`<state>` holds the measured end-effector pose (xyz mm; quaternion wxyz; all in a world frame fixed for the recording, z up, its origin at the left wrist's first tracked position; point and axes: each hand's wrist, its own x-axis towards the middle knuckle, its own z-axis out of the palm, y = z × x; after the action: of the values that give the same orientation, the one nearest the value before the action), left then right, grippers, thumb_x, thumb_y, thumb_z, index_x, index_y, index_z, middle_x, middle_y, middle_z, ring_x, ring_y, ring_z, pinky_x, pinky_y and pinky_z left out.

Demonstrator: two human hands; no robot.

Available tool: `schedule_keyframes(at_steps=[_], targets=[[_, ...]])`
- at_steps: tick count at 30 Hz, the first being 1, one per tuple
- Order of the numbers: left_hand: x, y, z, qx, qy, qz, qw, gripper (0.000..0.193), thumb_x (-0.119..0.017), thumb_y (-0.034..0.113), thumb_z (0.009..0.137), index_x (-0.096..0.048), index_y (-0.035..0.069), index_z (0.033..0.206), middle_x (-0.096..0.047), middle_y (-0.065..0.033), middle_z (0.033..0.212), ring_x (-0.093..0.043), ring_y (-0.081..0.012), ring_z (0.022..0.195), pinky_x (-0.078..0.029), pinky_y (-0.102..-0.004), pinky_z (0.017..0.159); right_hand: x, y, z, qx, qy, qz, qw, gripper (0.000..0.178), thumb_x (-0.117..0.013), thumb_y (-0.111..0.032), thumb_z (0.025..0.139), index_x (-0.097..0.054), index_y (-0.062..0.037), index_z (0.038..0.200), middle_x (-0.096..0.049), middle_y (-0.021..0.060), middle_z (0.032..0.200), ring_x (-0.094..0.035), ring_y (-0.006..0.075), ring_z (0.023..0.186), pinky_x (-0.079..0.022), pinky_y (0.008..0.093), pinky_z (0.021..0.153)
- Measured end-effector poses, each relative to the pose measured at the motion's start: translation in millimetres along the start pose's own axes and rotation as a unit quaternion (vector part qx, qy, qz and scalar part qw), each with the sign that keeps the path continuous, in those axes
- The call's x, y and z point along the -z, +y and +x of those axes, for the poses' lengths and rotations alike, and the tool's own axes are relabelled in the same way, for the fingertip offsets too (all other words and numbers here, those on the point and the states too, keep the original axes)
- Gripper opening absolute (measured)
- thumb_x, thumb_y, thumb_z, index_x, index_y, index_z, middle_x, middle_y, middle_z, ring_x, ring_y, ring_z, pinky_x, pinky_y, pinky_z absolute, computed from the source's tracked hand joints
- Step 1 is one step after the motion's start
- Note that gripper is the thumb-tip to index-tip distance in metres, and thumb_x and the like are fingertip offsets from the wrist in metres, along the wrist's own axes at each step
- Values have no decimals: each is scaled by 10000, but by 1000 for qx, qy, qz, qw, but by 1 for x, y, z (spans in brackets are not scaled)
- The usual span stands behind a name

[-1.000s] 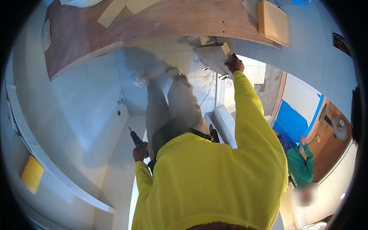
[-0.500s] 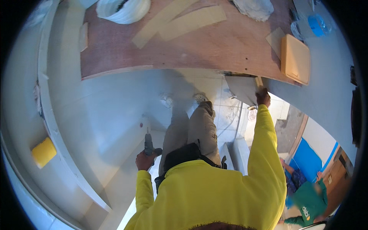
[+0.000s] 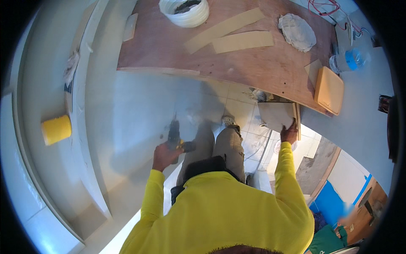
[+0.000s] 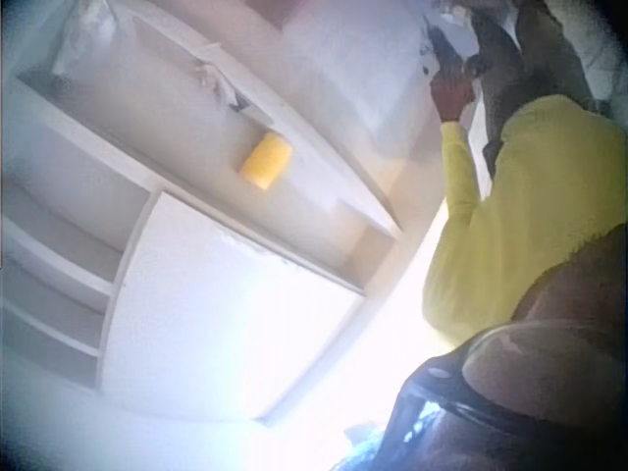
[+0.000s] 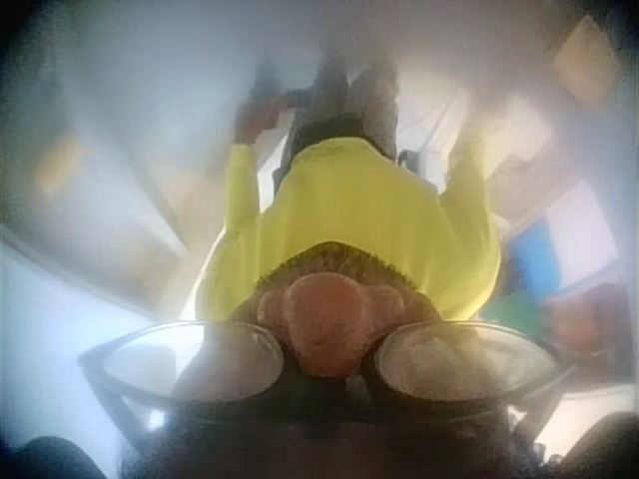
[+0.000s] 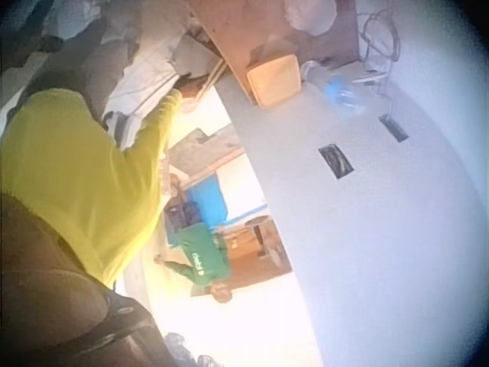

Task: The person assembles a wooden cabinet by attaching a door panel to the cabinet frame using a cordless drill. They position the door, align the hinges, and secure the screws to complete the attachment.

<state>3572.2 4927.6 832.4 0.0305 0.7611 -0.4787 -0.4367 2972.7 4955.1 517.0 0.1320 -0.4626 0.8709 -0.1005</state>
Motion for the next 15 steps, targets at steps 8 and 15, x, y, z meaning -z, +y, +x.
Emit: schedule_keyframes(at_steps=[8,15], targets=[[-6,78,14,-19,-123,-201,972,479,-927,287,875,-790,-4,1231,-808,-65,1106,-736,-157,971,-574,-358,898,218,-330,-127,447,-207,246,834,844,-933,-244,825,-568,-90,1571,-675,189,1487,-645,398,1347,-522,473,1150],[9,123,17,-93,-171,-372,908,580,-771,551,1018,-750,36,1284,-717,22,990,-647,-80,836,-497,-278,717,198,-391,-132,416,-181,174,874,831,-901,-175,727,-612,-114,1504,-761,188,1178,-745,410,1096,-596,519,949]])
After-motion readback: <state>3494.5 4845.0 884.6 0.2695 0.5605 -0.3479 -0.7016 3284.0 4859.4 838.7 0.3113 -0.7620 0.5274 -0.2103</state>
